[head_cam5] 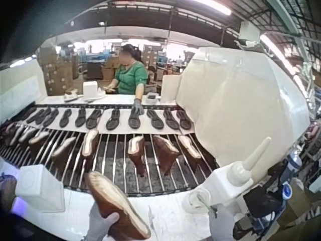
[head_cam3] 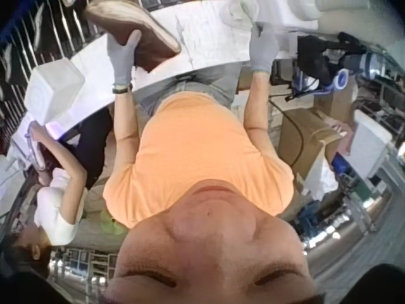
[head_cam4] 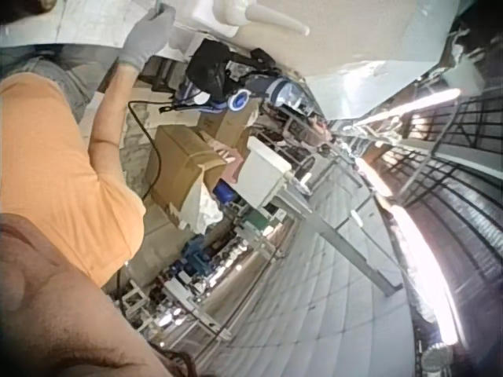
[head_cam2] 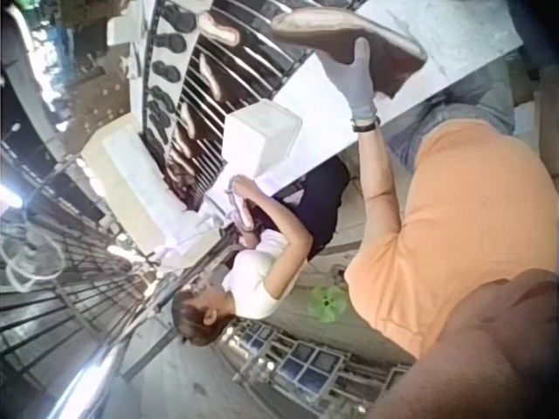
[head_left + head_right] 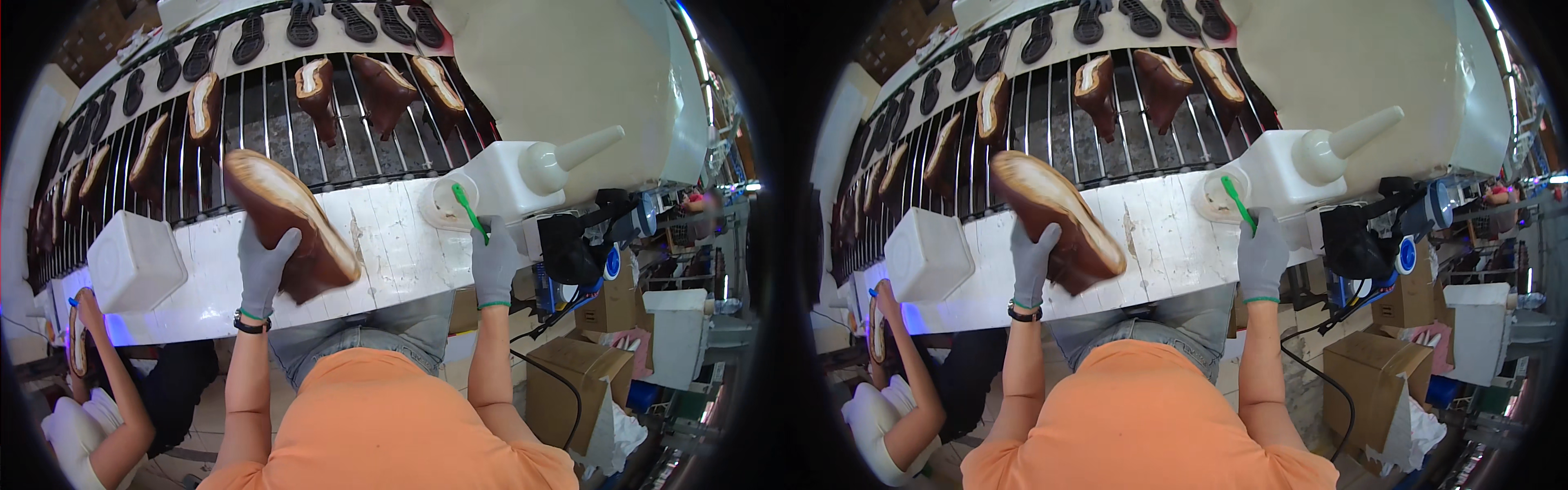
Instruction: Apply adhesive or primer to the edges of shoe uppers before sole attachment.
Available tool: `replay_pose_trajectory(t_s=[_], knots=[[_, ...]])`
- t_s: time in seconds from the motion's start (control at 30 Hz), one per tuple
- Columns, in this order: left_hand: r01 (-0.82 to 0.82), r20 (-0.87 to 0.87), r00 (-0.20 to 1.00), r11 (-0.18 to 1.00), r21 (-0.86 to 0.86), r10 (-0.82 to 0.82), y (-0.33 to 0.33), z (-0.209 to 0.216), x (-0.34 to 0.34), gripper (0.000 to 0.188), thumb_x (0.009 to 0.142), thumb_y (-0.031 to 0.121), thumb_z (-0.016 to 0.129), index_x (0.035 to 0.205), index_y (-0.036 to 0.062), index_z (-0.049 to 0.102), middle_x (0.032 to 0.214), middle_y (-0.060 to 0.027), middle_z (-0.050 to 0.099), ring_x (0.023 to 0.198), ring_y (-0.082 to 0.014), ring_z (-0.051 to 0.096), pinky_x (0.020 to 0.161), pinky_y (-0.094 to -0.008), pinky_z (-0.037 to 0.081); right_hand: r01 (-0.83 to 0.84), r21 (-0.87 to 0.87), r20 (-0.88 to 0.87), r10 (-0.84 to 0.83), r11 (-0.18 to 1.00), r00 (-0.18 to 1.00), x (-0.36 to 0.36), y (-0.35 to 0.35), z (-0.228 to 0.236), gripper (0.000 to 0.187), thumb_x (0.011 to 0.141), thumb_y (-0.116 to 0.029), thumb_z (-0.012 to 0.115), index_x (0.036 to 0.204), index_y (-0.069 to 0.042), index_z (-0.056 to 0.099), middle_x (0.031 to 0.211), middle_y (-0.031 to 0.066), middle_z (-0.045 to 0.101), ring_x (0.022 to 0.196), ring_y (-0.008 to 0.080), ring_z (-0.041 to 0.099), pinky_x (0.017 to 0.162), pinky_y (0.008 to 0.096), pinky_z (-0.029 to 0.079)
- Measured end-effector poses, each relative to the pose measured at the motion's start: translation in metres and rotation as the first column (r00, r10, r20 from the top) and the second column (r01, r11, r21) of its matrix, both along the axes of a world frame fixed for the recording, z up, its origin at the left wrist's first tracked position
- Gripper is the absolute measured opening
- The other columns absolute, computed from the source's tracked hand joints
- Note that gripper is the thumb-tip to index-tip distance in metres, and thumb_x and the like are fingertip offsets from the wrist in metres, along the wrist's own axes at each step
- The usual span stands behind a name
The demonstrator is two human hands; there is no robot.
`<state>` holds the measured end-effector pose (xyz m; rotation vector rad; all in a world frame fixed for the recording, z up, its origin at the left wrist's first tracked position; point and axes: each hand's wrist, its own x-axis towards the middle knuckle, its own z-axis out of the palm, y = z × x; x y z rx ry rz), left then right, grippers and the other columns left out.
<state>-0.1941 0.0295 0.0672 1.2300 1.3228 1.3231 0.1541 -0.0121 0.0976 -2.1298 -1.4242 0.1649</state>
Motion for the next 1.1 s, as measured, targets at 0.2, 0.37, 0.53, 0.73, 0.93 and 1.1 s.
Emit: replay_pose_trajectory(t_s=[0.2, 0.37, 0.53, 0.73, 0.93, 1.1], knots=[[-0.024, -0.421, 0.896, 0.964, 0.264, 0.138, -0.041, -0.033, 0.016, 0.077, 0.081, 0.033, 0.080, 0.142, 0.0059, 0.044, 0.139, -0.0113, 0.053, 0.125, -0.0223, 0.052, 0.106, -0.0382, 0.042, 0.043, -0.267, 0.417, 0.075, 0.963, 0.906, -0.007, 0.015, -0.003, 0.011, 0.090, -0.017, 0.060, 0.091, -0.007, 0.058, 0.087, 0.0151, 0.065, 0.080, 0.0349, 0.066, 0.069, 0.0464, 0.052], [-0.133, -0.236, 0.962, 0.990, 0.045, 0.140, -0.079, -0.060, 0.034, 0.075, 0.086, 0.036, 0.075, 0.145, 0.0066, 0.040, 0.146, -0.0115, 0.046, 0.131, -0.0258, 0.045, 0.111, -0.0402, 0.035, 0.013, -0.306, 0.493, 0.147, 0.952, 0.857, -0.010, 0.025, -0.009, 0.015, 0.091, -0.023, 0.059, 0.089, -0.008, 0.060, 0.083, 0.0149, 0.065, 0.077, 0.0349, 0.067, 0.066, 0.0453, 0.052], [-0.023, -0.632, 0.770, 0.993, 0.113, 0.090, -0.088, -0.037, 0.030, 0.073, 0.088, 0.048, 0.067, 0.148, 0.0164, 0.039, 0.148, -0.0043, 0.045, 0.137, -0.0259, 0.039, 0.117, -0.0489, 0.021, -0.147, -0.287, 0.163, 0.200, 0.946, 0.966, 0.018, 0.026, -0.007, 0.021, 0.086, -0.022, 0.064, 0.088, -0.002, 0.071, 0.081, 0.0156, 0.071, 0.072, 0.0298, 0.068, 0.064, 0.0418, 0.050], [0.123, -0.887, 0.439, 0.968, 0.218, 0.144, -0.082, 0.004, 0.032, 0.083, 0.087, 0.058, 0.062, 0.151, 0.0134, 0.034, 0.151, -0.0094, 0.040, 0.141, -0.0294, 0.033, 0.119, -0.0525, 0.014, -0.110, -0.183, -0.765, -0.071, 0.977, 0.641, 0.033, 0.007, -0.025, 0.026, 0.092, -0.019, 0.064, 0.106, 0.002, 0.071, 0.081, 0.0054, 0.070, 0.052, 0.0032, 0.045, 0.046, 0.0198, 0.032], [0.125, -0.907, 0.419, 0.987, 0.097, 0.037, -0.080, 0.019, 0.035, 0.075, 0.088, 0.058, 0.060, 0.151, 0.0222, 0.039, 0.153, -0.0089, 0.038, 0.144, -0.0286, 0.028, 0.120, -0.0488, 0.007, -0.041, -0.012, -0.972, -0.002, 0.999, 0.234, 0.021, -0.002, -0.034, 0.037, 0.100, -0.020, 0.053, 0.126, 0.006, 0.059, 0.082, 0.0066, 0.067, 0.047, 0.0029, 0.037, 0.042, 0.0189, 0.025], [0.123, -0.808, 0.587, 0.991, 0.045, -0.036, -0.086, -0.008, 0.053, 0.071, 0.088, 0.043, 0.066, 0.144, 0.0072, 0.041, 0.145, -0.0159, 0.045, 0.135, -0.0330, 0.042, 0.113, -0.0481, 0.030, -0.050, 0.155, -0.963, 0.162, 0.987, 0.216, -0.013, 0.007, -0.007, 0.035, 0.097, -0.015, 0.056, 0.124, 0.006, 0.060, 0.085, 0.0060, 0.066, 0.053, 0.0038, 0.040, 0.048, 0.0173, 0.030]])
